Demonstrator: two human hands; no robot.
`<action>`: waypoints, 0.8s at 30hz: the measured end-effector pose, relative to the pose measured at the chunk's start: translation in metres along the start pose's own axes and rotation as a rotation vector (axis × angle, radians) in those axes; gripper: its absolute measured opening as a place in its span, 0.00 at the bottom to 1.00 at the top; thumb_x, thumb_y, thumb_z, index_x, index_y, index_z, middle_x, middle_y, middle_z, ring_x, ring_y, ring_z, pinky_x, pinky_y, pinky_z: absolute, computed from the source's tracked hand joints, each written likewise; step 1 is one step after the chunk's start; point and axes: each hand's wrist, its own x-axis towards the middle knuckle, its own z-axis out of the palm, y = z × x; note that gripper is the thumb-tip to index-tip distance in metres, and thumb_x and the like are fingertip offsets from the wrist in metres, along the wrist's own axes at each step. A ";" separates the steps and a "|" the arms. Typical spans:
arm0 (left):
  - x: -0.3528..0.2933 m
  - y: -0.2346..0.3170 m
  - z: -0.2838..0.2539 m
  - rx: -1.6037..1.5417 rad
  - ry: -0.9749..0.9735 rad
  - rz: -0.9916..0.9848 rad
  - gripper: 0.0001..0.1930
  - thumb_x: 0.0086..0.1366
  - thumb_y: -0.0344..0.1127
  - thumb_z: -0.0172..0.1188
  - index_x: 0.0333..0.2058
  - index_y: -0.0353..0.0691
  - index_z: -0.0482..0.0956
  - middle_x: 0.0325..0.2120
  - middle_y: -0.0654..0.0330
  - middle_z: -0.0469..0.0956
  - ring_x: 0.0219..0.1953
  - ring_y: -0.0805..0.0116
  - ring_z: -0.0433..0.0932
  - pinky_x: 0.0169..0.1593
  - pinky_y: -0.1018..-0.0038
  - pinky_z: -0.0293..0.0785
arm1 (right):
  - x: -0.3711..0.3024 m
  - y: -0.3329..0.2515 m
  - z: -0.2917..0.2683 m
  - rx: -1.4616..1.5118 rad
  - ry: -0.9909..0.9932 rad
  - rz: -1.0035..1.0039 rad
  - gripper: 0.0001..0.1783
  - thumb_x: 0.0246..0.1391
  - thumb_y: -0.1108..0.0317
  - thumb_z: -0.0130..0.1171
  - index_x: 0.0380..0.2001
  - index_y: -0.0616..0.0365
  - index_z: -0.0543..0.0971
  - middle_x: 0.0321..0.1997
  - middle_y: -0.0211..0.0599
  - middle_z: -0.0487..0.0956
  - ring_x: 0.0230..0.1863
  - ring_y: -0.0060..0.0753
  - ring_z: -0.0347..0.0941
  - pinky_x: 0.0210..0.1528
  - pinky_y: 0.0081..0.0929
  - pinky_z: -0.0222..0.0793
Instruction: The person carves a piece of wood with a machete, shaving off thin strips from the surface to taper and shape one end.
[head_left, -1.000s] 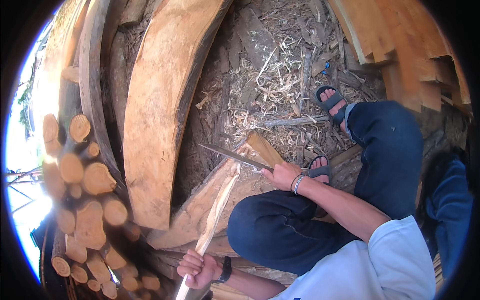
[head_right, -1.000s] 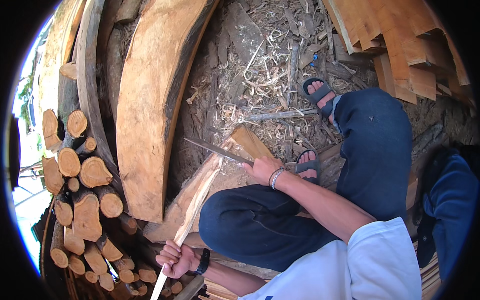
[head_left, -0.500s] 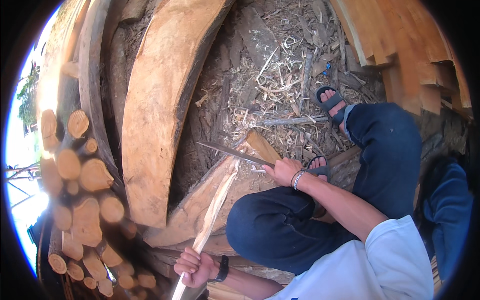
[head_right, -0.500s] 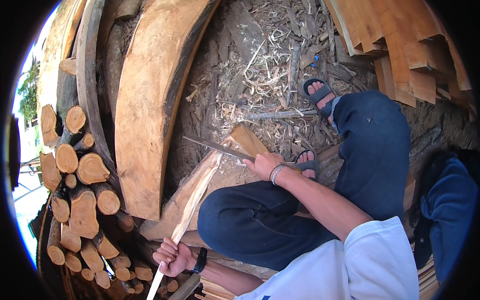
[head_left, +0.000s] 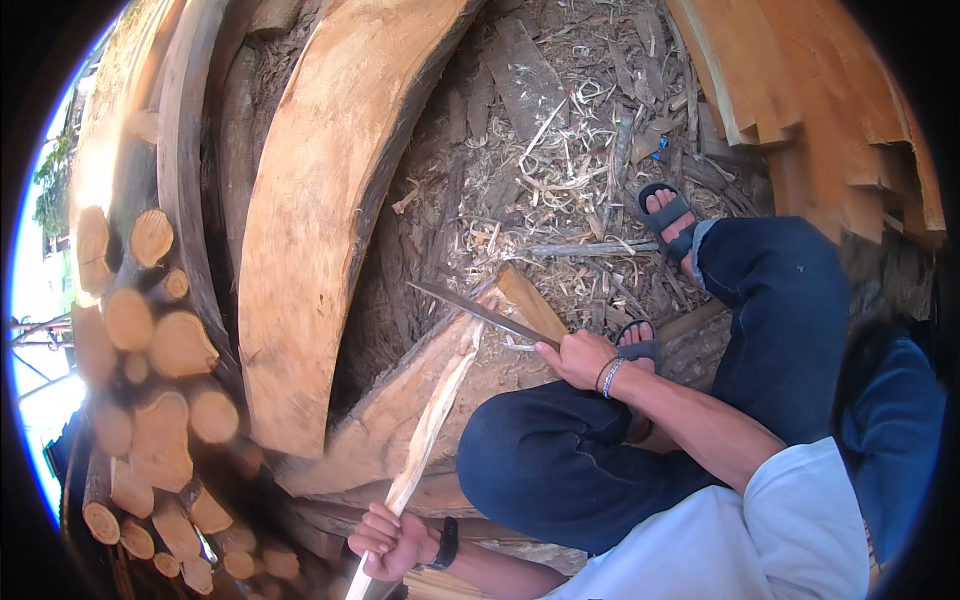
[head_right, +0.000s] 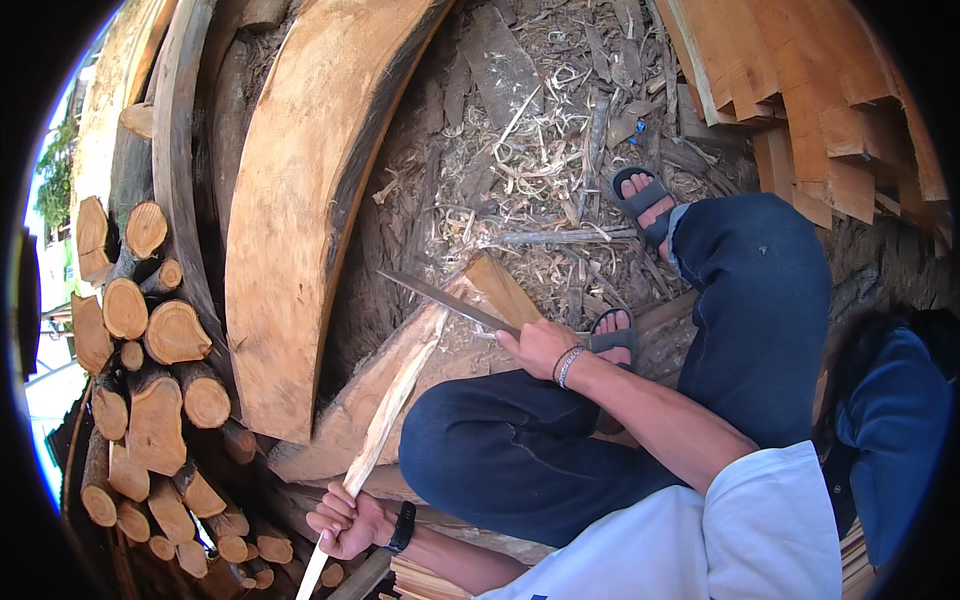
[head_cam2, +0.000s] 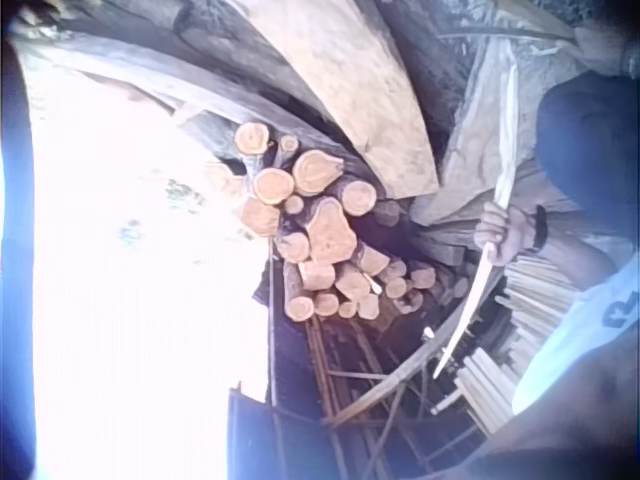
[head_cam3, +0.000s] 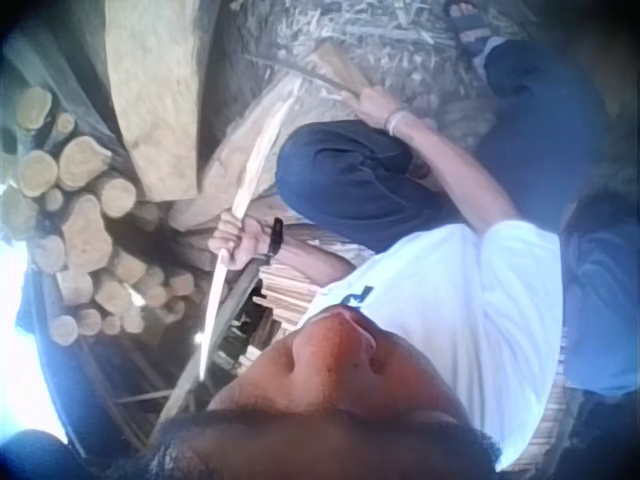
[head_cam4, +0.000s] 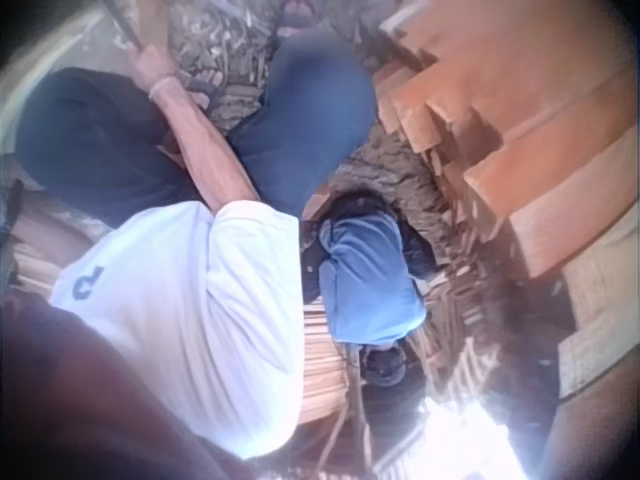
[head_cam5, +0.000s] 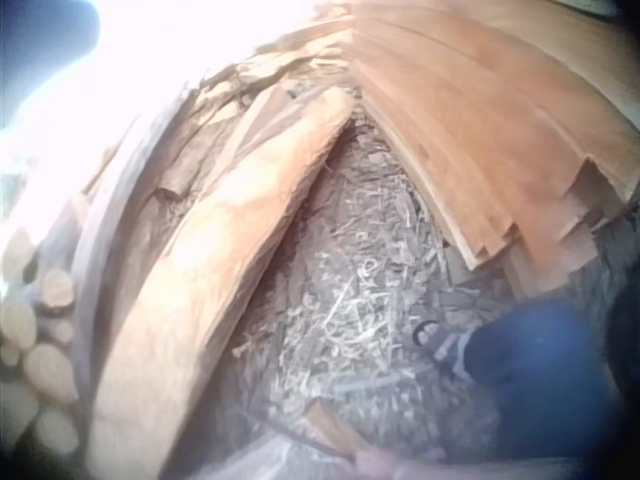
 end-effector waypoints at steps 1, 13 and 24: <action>-0.002 0.002 -0.002 0.000 0.015 0.002 0.14 0.51 0.34 0.51 0.14 0.48 0.55 0.07 0.69 0.50 0.11 0.77 0.45 0.22 0.76 0.45 | -0.002 -0.003 0.002 -0.019 -0.005 -0.016 0.41 0.64 0.39 0.37 0.25 0.69 0.82 0.26 0.62 0.79 0.33 0.62 0.79 0.40 0.50 0.75; 0.001 -0.013 -0.009 -0.059 0.015 0.048 0.13 0.54 0.35 0.50 0.15 0.46 0.57 0.07 0.68 0.51 0.11 0.76 0.48 0.21 0.76 0.48 | -0.001 -0.028 -0.021 -0.093 0.003 -0.008 0.43 0.59 0.34 0.44 0.21 0.71 0.80 0.21 0.61 0.78 0.31 0.60 0.79 0.39 0.47 0.75; 0.089 0.067 0.031 -0.403 0.004 0.399 0.12 0.55 0.37 0.47 0.16 0.47 0.57 0.06 0.67 0.52 0.09 0.76 0.49 0.20 0.78 0.53 | -0.025 -0.131 -0.155 0.186 0.371 -0.292 0.40 0.51 0.33 0.57 0.20 0.69 0.79 0.15 0.45 0.77 0.19 0.36 0.76 0.25 0.33 0.72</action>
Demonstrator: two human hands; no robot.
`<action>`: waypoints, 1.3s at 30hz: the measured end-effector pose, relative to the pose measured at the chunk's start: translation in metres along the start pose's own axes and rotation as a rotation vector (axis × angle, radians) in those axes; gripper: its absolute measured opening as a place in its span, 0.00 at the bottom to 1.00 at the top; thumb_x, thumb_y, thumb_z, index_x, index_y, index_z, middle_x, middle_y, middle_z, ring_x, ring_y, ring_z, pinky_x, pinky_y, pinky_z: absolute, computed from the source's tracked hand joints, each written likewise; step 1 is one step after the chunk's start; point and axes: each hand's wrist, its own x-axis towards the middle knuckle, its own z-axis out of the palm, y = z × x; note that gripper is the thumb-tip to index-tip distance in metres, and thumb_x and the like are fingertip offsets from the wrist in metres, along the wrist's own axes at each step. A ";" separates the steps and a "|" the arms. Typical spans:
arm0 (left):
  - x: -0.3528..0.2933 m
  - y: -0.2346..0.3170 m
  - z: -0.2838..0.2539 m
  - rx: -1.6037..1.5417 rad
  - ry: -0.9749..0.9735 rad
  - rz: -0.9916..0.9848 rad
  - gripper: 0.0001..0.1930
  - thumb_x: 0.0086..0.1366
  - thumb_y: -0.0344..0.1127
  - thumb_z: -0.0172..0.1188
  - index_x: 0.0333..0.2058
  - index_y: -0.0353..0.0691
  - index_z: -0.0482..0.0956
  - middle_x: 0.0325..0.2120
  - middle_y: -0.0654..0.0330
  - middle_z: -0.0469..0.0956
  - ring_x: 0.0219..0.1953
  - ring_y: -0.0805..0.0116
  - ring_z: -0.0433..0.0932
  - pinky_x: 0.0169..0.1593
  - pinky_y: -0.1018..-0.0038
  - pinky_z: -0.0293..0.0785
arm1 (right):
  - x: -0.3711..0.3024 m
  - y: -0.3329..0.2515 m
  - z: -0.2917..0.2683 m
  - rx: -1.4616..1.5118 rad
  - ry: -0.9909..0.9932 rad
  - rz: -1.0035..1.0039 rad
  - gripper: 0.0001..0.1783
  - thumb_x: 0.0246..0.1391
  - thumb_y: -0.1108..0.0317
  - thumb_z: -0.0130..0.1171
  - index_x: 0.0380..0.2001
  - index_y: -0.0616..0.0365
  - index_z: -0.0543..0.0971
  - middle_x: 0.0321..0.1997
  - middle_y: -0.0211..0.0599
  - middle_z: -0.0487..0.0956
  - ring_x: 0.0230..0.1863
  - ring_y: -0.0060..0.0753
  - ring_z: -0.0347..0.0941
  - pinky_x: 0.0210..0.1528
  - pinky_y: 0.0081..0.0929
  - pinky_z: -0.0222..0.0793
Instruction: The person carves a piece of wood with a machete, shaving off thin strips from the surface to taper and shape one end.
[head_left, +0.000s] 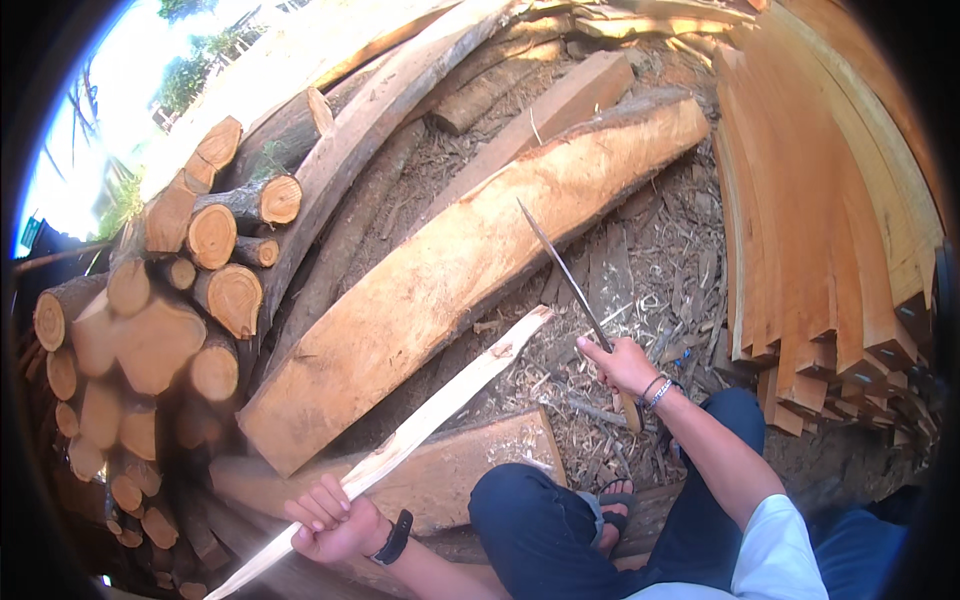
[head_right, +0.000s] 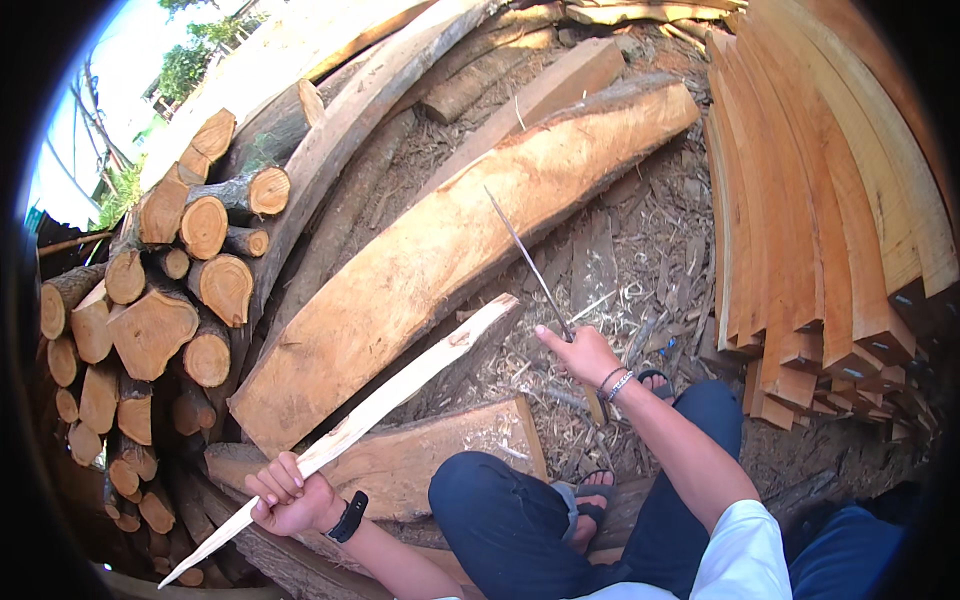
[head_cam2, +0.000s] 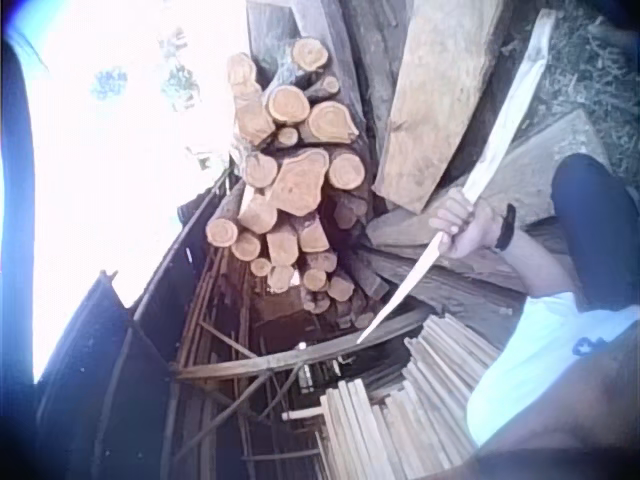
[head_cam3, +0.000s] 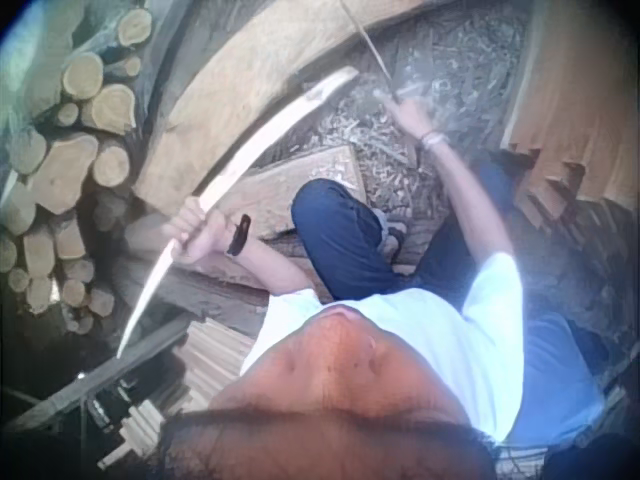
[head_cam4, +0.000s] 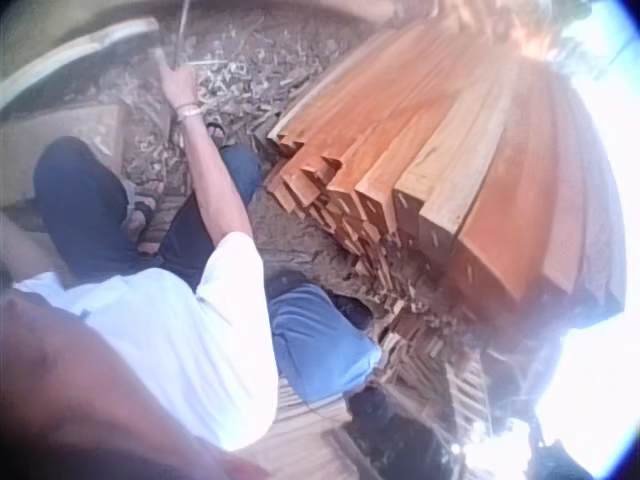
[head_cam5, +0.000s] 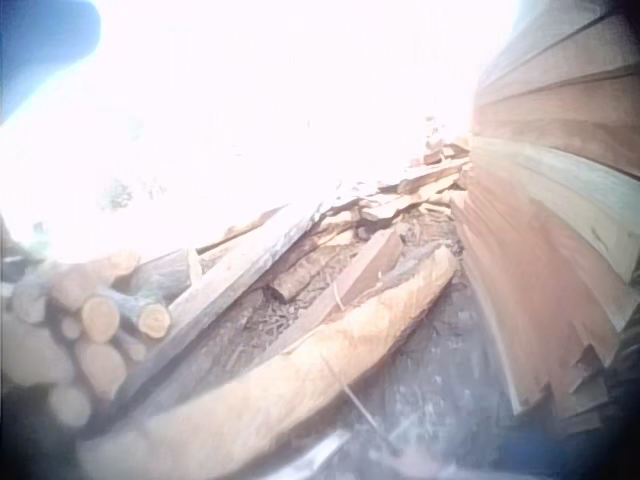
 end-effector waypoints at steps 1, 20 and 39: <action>0.006 -0.005 0.010 -0.060 -0.011 0.009 0.12 0.55 0.37 0.47 0.16 0.47 0.57 0.07 0.68 0.53 0.09 0.76 0.49 0.20 0.78 0.53 | 0.004 -0.011 -0.018 0.060 0.028 0.004 0.39 0.51 0.32 0.57 0.21 0.68 0.79 0.15 0.43 0.77 0.17 0.32 0.76 0.23 0.30 0.71; 0.017 -0.117 0.013 -0.628 -0.094 -0.185 0.09 0.56 0.33 0.53 0.21 0.47 0.62 0.09 0.70 0.59 0.10 0.81 0.56 0.23 0.82 0.59 | -0.018 -0.021 -0.127 0.802 0.099 -0.052 0.16 0.59 0.55 0.61 0.34 0.58 0.75 0.23 0.36 0.77 0.15 0.12 0.59 0.15 0.15 0.57; -0.004 -0.157 -0.072 -0.636 0.124 -0.283 0.16 0.45 0.30 0.67 0.33 0.42 0.71 0.17 0.69 0.66 0.24 0.76 0.68 0.40 0.76 0.67 | -0.006 -0.028 -0.096 1.088 0.106 -0.115 0.14 0.60 0.59 0.61 0.31 0.56 0.71 0.25 0.28 0.70 0.16 0.14 0.59 0.16 0.16 0.57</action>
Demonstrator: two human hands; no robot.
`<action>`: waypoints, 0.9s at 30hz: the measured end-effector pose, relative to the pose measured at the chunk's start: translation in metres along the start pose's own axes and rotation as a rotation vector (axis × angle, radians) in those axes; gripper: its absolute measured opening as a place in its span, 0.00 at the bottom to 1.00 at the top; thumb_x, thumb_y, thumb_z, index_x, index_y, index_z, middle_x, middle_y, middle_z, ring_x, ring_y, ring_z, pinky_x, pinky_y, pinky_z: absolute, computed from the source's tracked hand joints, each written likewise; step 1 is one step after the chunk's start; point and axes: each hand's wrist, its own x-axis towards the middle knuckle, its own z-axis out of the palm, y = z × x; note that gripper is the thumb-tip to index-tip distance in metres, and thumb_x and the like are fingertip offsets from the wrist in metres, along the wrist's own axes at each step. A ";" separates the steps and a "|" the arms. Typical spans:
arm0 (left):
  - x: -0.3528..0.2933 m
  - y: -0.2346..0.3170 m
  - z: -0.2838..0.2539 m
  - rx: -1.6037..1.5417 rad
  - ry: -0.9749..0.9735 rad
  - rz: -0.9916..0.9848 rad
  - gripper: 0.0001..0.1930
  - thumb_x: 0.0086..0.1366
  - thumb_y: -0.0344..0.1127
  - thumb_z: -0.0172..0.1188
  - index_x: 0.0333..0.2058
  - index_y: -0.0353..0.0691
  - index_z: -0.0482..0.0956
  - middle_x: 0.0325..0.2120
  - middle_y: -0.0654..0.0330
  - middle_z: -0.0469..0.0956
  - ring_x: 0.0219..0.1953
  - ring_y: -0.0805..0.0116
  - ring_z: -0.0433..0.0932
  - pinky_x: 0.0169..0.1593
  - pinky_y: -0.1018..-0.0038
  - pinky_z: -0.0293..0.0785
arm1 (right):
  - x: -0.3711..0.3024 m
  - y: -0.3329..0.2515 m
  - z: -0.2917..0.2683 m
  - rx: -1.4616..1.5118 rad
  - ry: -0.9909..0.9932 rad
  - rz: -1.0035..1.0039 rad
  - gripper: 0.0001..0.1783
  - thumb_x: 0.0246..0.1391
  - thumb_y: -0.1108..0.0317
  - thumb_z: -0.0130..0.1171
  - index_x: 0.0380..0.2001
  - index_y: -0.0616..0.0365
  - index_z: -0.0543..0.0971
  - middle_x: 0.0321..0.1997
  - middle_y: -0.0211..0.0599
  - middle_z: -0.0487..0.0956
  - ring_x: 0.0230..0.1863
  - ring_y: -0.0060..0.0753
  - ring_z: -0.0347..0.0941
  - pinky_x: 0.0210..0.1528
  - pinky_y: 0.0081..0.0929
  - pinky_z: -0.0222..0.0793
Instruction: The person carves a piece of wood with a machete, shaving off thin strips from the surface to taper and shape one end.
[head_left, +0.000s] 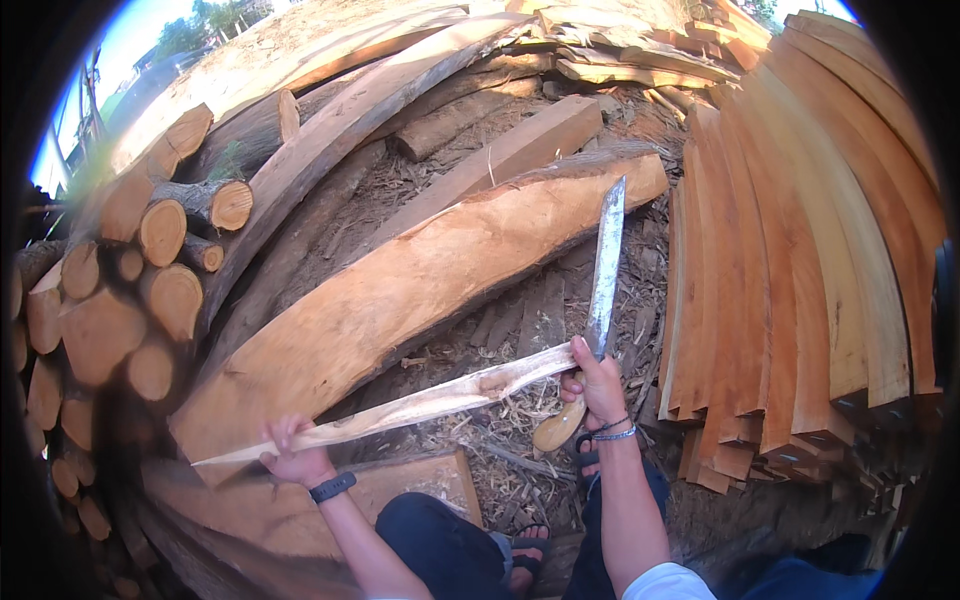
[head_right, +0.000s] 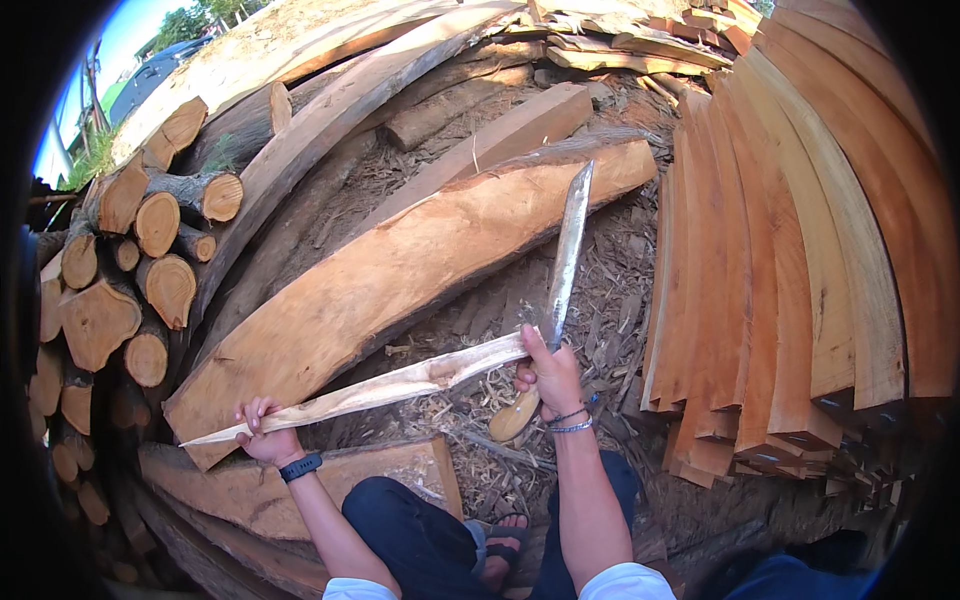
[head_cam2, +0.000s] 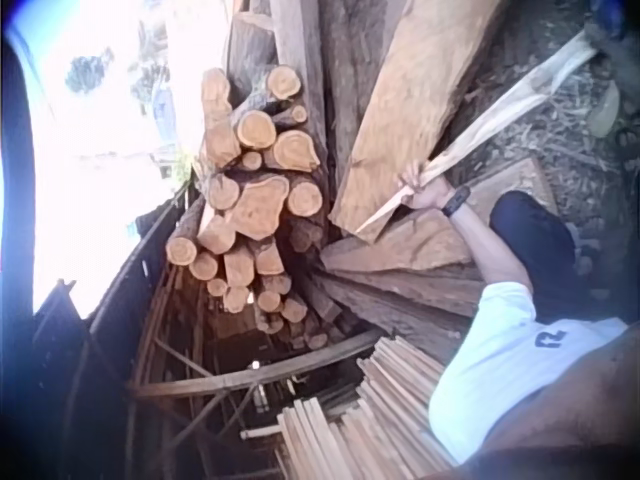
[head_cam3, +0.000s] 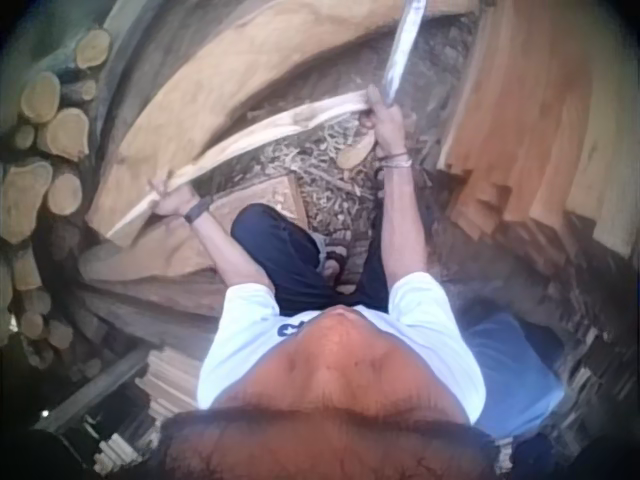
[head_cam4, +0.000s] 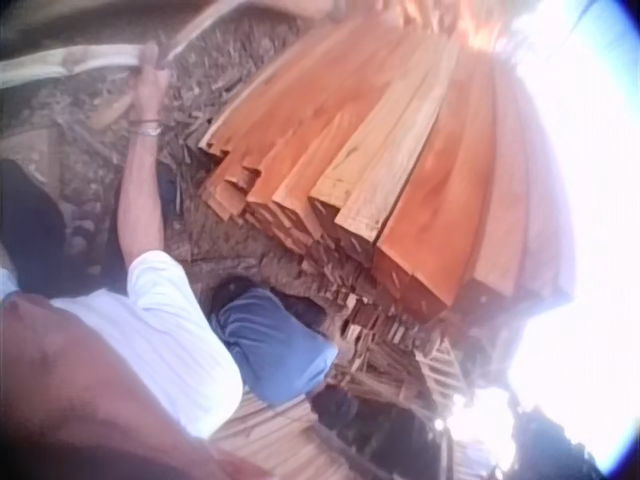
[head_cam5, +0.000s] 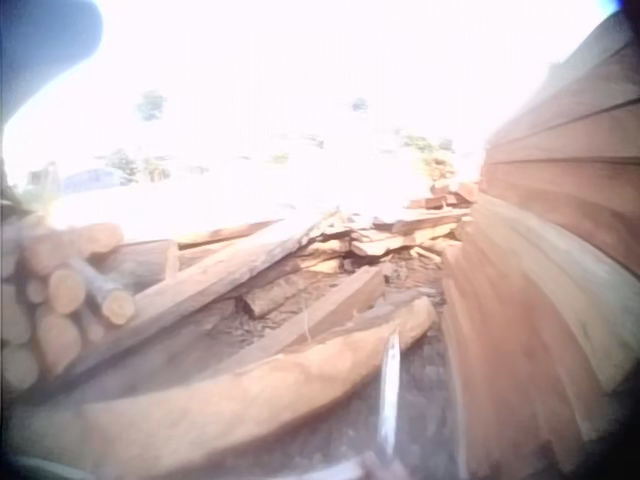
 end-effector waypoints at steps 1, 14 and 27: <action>-0.001 -0.001 0.002 0.025 0.029 0.003 0.15 0.47 0.31 0.67 0.34 0.41 0.72 0.19 0.68 0.67 0.27 0.75 0.69 0.42 0.75 0.67 | 0.001 0.003 0.001 -0.022 0.003 0.000 0.14 0.60 0.59 0.61 0.31 0.55 0.70 0.25 0.27 0.69 0.16 0.14 0.59 0.15 0.16 0.57; -0.011 0.041 -0.068 0.480 1.223 -0.121 0.24 0.56 0.45 0.54 0.47 0.33 0.68 0.39 0.54 0.75 0.44 0.60 0.76 0.44 0.61 0.76 | 0.002 0.014 0.008 -0.037 -0.021 -0.024 0.13 0.56 0.65 0.64 0.29 0.57 0.70 0.22 0.25 0.67 0.16 0.15 0.61 0.15 0.17 0.60; -0.005 -0.081 0.029 1.731 0.298 -0.269 0.27 0.62 0.44 0.56 0.55 0.31 0.71 0.55 0.53 0.72 0.58 0.59 0.68 0.62 0.65 0.59 | 0.001 0.011 0.003 -0.301 0.017 -0.117 0.13 0.53 0.65 0.67 0.24 0.60 0.74 0.15 0.23 0.68 0.13 0.15 0.62 0.14 0.17 0.59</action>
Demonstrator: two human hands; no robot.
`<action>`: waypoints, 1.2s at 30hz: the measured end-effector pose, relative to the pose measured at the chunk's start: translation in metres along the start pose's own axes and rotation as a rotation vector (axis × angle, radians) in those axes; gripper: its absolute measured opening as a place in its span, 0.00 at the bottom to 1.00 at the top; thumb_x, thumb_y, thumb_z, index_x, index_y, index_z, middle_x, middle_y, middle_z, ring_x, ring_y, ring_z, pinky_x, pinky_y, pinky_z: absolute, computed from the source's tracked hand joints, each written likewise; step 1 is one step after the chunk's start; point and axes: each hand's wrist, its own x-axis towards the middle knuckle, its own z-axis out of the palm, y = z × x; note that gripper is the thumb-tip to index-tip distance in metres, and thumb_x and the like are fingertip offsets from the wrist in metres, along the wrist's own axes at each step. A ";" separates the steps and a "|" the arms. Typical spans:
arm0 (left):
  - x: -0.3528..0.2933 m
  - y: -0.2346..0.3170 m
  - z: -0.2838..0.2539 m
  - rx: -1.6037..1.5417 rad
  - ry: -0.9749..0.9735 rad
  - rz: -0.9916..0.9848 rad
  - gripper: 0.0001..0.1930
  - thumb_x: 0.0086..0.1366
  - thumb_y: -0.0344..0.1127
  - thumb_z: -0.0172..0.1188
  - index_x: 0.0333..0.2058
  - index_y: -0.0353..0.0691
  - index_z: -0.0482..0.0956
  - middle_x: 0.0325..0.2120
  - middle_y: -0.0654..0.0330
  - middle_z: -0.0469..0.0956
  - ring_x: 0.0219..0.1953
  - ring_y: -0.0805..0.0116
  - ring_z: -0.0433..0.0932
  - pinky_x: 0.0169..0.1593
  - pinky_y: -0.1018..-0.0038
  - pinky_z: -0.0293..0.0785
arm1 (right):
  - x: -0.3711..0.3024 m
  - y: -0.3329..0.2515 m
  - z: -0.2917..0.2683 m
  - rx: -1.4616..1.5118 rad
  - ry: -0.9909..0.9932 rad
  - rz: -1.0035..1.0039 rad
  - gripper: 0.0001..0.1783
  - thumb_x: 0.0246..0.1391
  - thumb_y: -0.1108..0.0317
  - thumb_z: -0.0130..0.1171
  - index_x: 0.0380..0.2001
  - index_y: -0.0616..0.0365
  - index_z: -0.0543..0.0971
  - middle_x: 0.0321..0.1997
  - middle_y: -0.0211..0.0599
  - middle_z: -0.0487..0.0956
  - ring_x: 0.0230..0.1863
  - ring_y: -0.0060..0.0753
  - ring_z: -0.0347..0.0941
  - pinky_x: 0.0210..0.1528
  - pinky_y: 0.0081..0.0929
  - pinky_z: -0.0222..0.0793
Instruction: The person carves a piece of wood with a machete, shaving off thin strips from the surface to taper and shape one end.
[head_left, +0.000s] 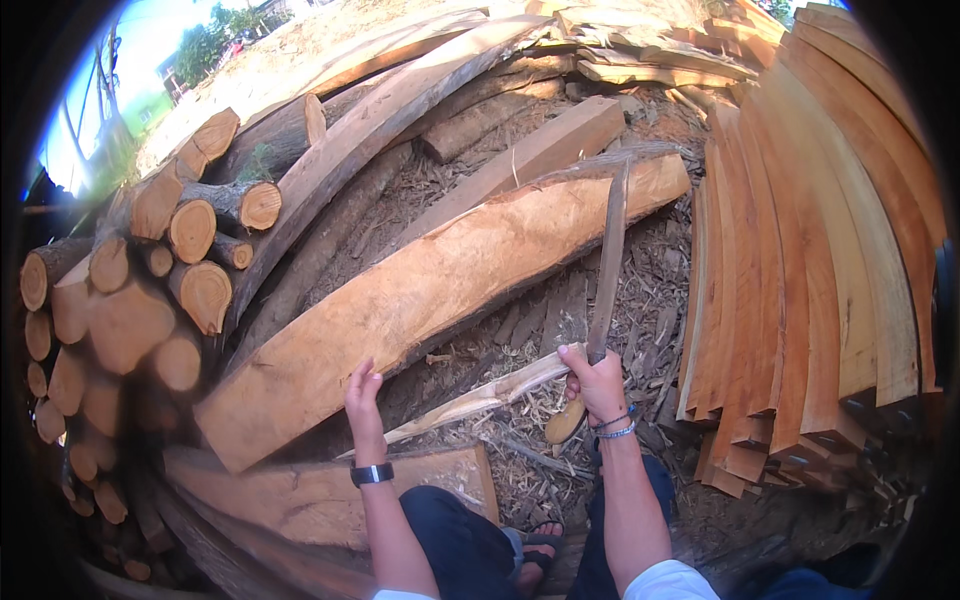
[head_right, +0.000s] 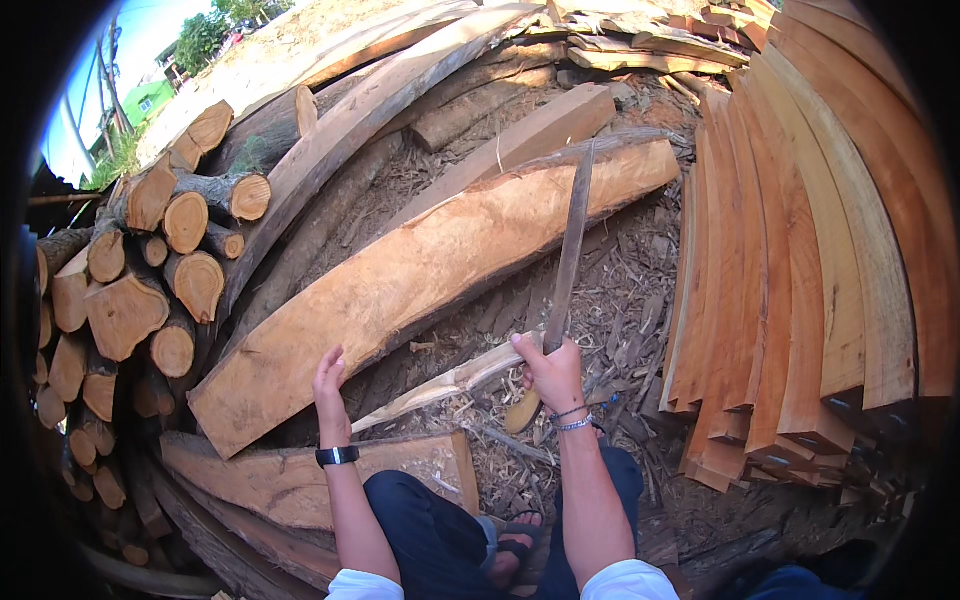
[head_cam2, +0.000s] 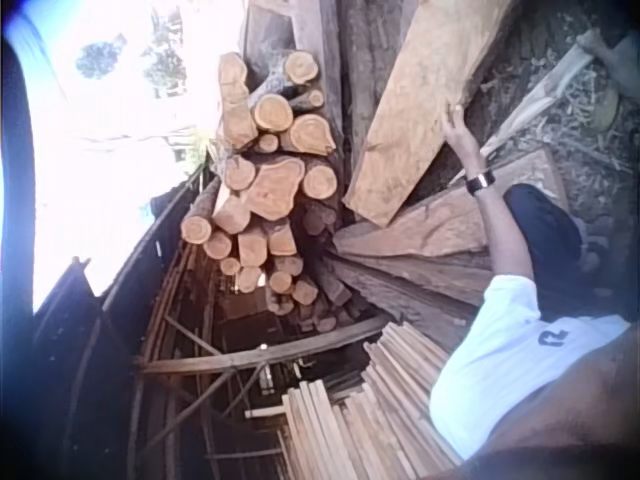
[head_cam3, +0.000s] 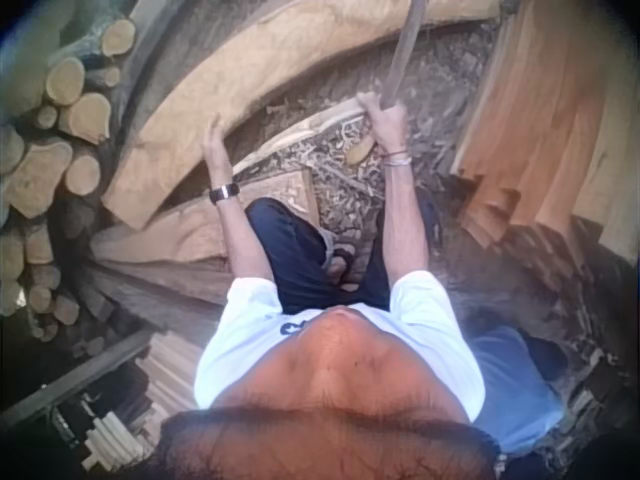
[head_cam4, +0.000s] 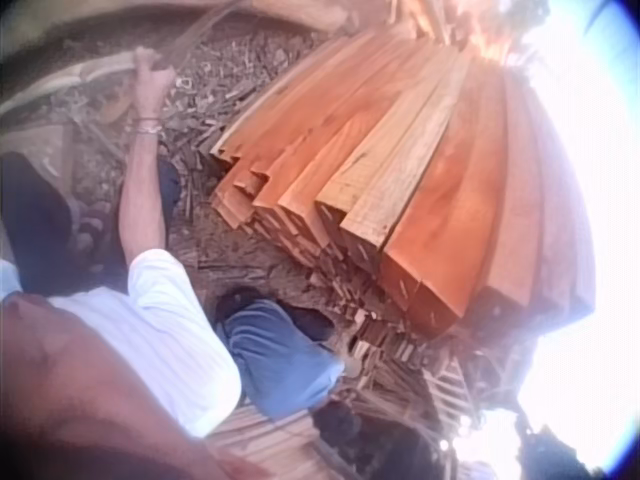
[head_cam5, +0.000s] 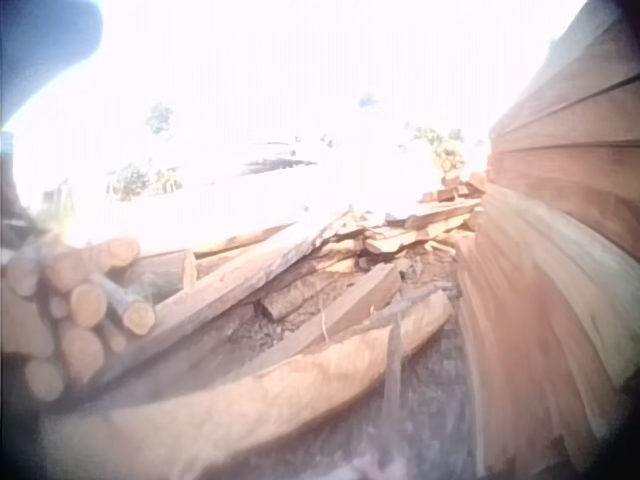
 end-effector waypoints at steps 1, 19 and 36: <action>-0.006 0.008 0.015 0.123 -0.243 0.085 0.28 0.62 0.46 0.58 0.56 0.33 0.71 0.55 0.52 0.72 0.59 0.58 0.67 0.64 0.66 0.58 | -0.001 0.001 0.002 -0.008 -0.007 -0.002 0.13 0.53 0.65 0.67 0.23 0.60 0.74 0.14 0.23 0.68 0.12 0.15 0.63 0.14 0.17 0.59; -0.030 0.048 0.070 0.635 -0.686 0.195 0.30 0.50 0.64 0.67 0.32 0.38 0.83 0.22 0.49 0.80 0.30 0.52 0.81 0.35 0.63 0.73 | 0.003 -0.011 -0.001 0.125 -0.012 0.024 0.22 0.57 0.50 0.63 0.29 0.60 0.73 0.20 0.39 0.76 0.13 0.15 0.63 0.14 0.18 0.61; -0.033 0.049 0.079 0.580 -0.626 0.140 0.29 0.56 0.59 0.65 0.30 0.31 0.74 0.24 0.39 0.78 0.32 0.43 0.81 0.36 0.59 0.74 | 0.009 -0.005 -0.024 -0.626 0.177 -0.284 0.19 0.55 0.60 0.63 0.19 0.61 0.72 0.14 0.34 0.73 0.16 0.25 0.70 0.21 0.33 0.67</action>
